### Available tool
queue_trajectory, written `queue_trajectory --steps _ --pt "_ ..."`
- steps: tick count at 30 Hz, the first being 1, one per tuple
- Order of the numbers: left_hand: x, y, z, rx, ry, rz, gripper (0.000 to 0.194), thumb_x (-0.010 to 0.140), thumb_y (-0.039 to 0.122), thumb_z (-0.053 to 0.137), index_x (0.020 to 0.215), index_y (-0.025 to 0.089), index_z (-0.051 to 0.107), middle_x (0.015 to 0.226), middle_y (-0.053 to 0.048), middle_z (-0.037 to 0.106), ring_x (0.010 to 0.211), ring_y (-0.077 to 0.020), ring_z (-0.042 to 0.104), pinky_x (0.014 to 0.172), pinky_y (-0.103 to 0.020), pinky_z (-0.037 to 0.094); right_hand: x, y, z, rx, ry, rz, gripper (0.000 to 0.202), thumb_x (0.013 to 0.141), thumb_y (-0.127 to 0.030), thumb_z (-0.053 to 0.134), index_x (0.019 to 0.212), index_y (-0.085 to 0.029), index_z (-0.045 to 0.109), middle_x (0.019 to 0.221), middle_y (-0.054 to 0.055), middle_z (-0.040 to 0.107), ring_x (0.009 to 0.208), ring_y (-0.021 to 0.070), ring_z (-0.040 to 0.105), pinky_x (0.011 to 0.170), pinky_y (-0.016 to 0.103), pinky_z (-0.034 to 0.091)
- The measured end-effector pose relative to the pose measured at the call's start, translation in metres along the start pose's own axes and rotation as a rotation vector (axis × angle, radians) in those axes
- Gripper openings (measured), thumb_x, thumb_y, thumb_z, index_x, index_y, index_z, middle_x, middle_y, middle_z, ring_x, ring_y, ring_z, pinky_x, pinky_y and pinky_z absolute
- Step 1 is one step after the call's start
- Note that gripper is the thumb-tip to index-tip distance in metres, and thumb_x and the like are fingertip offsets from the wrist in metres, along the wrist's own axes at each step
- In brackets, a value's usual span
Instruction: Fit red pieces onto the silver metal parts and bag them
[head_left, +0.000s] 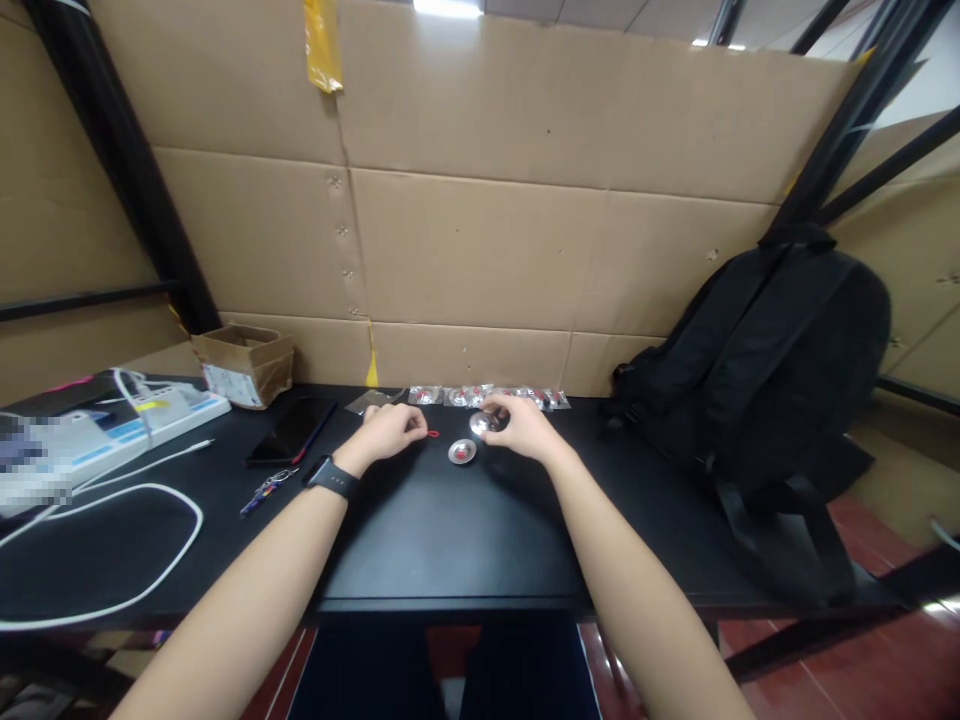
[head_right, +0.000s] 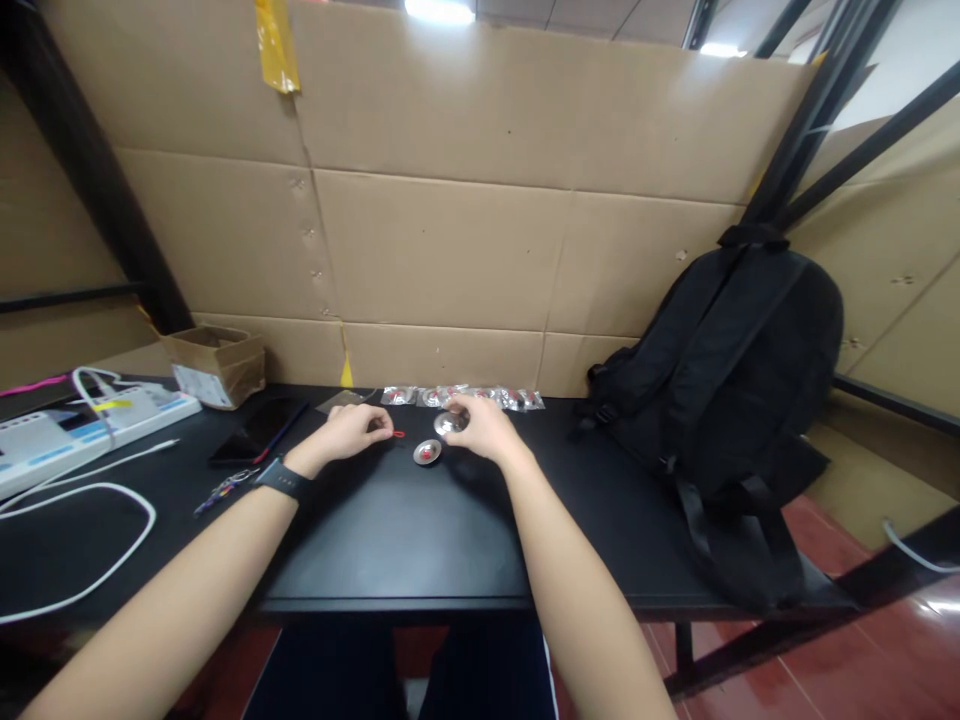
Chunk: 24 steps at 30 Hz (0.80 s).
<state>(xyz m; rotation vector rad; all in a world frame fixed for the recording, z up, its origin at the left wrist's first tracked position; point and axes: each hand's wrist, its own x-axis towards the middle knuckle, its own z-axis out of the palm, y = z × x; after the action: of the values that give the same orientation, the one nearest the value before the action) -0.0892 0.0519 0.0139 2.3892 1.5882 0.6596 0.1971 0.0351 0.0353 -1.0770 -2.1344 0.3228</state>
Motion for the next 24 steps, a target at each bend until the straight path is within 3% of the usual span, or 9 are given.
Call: queue_trajectory --steps 5,9,14,17,24 --pt "-0.006 -0.023 -0.016 0.211 -0.092 -0.047 0.006 0.075 0.031 0.067 0.075 0.028 0.073 0.083 -0.001 0.077 0.087 -0.0254 0.068 0.087 -0.038 0.039 -0.014 0.056 -0.039 -0.138 -0.159 0.257 0.043 0.056 -0.021 0.086 0.097 -0.02 0.076 0.094 0.005 0.076 0.078 0.0206 0.069 0.074 0.03 0.051" --pt "-0.004 -0.008 -0.011 0.116 0.016 0.09 0.024 0.075 0.039 0.071 0.095 0.028 0.071 0.095 -0.003 0.076 0.094 -0.024 0.066 0.086 -0.033 0.041 -0.02 0.077 -0.05 -0.049 -0.22 0.329 0.045 0.055 -0.025 0.089 0.098 -0.018 0.077 0.093 0.006 0.078 0.081 0.0221 0.071 0.078 0.031 0.054" --pt "-0.006 0.035 0.01 -0.03 -0.021 0.374 0.023 0.089 0.043 0.06 0.099 0.027 0.073 0.099 -0.005 0.073 0.098 -0.0226 0.063 0.09 -0.033 0.04 -0.017 0.07 -0.045 0.072 -0.325 0.326 0.051 0.056 -0.026 0.088 0.106 -0.017 0.076 0.1 0.008 0.078 0.084 0.0214 0.07 0.077 0.03 0.054" --pt "-0.008 0.052 0.022 0.027 0.005 0.393 0.019 0.09 0.04 0.061 0.089 0.027 0.074 0.094 -0.005 0.072 0.098 -0.0238 0.06 0.091 -0.035 0.035 -0.015 0.062 -0.041 0.025 -0.363 0.278 0.051 0.056 -0.026 0.088 0.105 -0.019 0.077 0.098 0.006 0.078 0.085 0.0222 0.069 0.076 0.03 0.053" --pt "-0.011 0.062 0.034 0.118 0.002 0.347 0.018 0.092 0.031 0.059 0.082 0.022 0.07 0.092 -0.006 0.071 0.097 -0.024 0.059 0.087 -0.038 0.029 -0.008 0.029 -0.014 0.047 -0.21 0.07 0.034 0.072 -0.035 0.081 0.104 -0.023 0.076 0.103 0.005 0.076 0.093 0.0223 0.068 0.082 0.033 0.052"
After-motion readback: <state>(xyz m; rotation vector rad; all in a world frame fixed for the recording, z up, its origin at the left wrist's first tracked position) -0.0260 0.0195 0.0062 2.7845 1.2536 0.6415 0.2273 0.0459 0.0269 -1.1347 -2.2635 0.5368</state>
